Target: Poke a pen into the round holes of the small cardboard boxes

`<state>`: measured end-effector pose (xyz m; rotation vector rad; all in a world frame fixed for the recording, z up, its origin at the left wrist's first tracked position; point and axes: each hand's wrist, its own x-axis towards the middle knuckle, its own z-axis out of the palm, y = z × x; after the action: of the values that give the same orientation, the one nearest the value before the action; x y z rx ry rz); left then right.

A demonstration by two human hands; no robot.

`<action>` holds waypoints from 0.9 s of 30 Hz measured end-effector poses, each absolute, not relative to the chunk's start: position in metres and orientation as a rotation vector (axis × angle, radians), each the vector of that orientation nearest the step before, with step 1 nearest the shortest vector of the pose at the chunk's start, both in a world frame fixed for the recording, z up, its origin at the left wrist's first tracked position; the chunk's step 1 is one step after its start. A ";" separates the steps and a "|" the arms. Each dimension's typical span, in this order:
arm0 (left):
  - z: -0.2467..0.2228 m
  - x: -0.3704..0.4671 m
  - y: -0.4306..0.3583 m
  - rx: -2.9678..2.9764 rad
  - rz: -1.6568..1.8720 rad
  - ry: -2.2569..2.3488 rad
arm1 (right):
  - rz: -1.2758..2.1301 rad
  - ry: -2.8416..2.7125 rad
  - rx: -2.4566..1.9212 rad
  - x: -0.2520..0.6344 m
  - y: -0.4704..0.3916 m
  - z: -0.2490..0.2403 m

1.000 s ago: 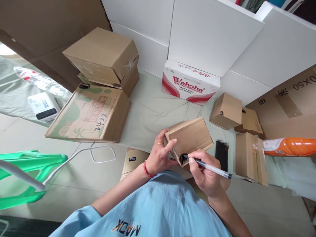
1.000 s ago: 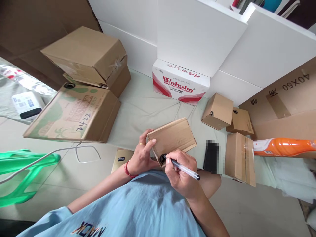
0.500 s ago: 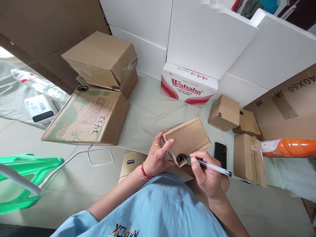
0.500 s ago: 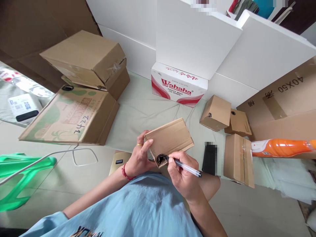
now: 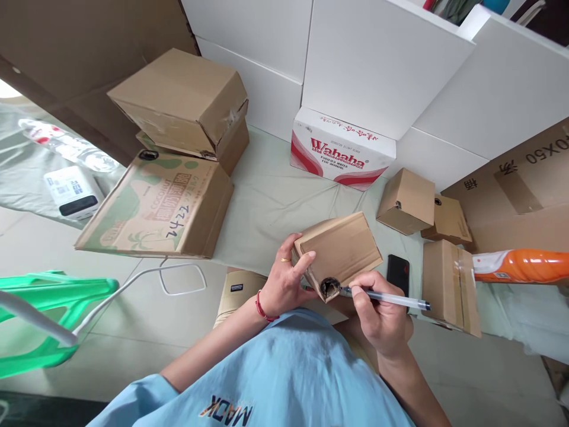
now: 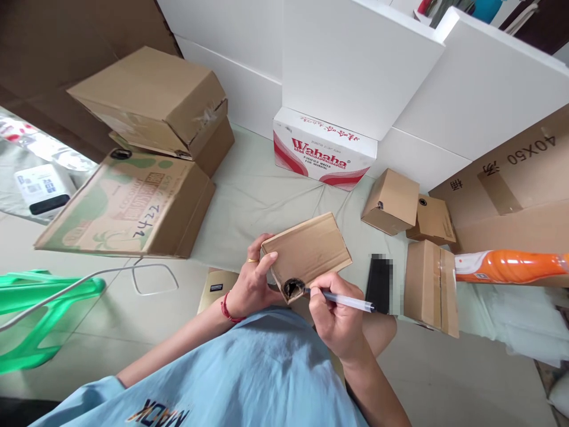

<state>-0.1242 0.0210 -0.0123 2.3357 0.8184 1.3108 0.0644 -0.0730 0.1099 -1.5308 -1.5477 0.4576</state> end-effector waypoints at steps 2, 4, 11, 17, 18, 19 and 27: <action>-0.012 -0.124 0.021 2.334 1.305 0.817 | 0.471 -1.540 -1.539 0.065 -0.077 0.111; -0.012 -0.124 0.021 2.336 1.305 0.825 | 0.519 -1.498 -1.534 0.068 -0.082 0.108; -0.015 -0.123 0.025 2.302 1.341 0.869 | 0.618 -0.860 -1.615 0.108 -0.089 0.082; -0.017 -0.125 0.028 2.318 1.353 0.887 | 1.022 -0.735 -1.883 0.143 -0.095 0.028; -0.017 -0.125 0.028 2.323 1.357 0.889 | 0.993 -0.753 -1.925 0.146 -0.097 0.018; -0.018 -0.125 0.029 2.330 1.359 0.889 | 0.953 -0.770 -1.959 0.149 -0.099 0.009; -0.021 -0.128 0.033 2.339 1.375 0.977 | 0.431 -0.821 -2.273 0.189 -0.111 -0.019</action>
<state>-0.1277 0.0326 -0.0214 2.3390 0.9770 1.3754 0.1893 -0.1107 -0.0189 -2.2732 -0.8205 0.4305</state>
